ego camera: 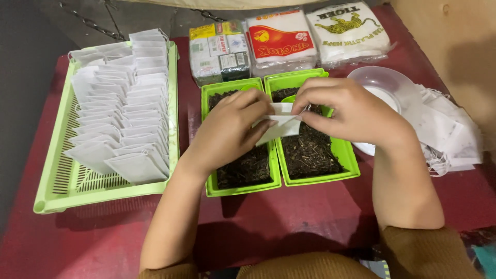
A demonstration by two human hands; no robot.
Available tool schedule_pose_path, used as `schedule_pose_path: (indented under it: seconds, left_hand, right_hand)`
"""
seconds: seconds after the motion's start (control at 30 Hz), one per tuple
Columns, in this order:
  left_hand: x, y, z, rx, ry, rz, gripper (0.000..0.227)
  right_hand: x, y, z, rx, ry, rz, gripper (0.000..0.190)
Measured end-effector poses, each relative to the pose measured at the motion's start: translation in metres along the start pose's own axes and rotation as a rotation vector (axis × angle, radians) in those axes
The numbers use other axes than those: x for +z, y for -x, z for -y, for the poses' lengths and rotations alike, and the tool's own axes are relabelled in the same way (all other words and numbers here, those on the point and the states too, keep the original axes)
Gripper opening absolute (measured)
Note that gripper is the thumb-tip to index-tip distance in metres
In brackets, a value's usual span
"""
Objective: Filling small filter bags with tea leaves using a spoon and a funnel guide
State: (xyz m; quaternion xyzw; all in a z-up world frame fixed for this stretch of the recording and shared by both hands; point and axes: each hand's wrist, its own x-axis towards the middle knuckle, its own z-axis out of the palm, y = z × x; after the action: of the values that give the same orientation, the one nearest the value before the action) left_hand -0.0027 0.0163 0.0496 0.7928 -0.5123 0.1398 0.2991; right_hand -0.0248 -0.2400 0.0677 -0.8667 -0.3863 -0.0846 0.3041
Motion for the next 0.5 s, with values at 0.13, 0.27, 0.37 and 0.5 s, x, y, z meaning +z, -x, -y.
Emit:
schedule_pose_path:
  seconds: [0.13,0.27,0.37,0.5]
  left_hand:
    - [-0.002,0.002,0.002,-0.013,0.038,0.023,0.013]
    - [0.002,0.003,0.010,-0.017,-0.020,0.042,0.015]
    - [0.006,0.002,0.015,-0.028,-0.023,0.044,0.014]
    - [0.007,0.003,0.017,-0.046,0.123,0.027,0.005]
  right_hand:
    - [0.003,-0.003,-0.007,-0.054,-0.040,0.081,0.028]
    - [0.008,-0.001,-0.016,0.013,0.096,0.135,0.020]
    - [0.010,-0.003,-0.019,0.002,0.128,0.110,0.019]
    - [0.012,-0.008,-0.016,-0.060,0.131,0.084,0.021]
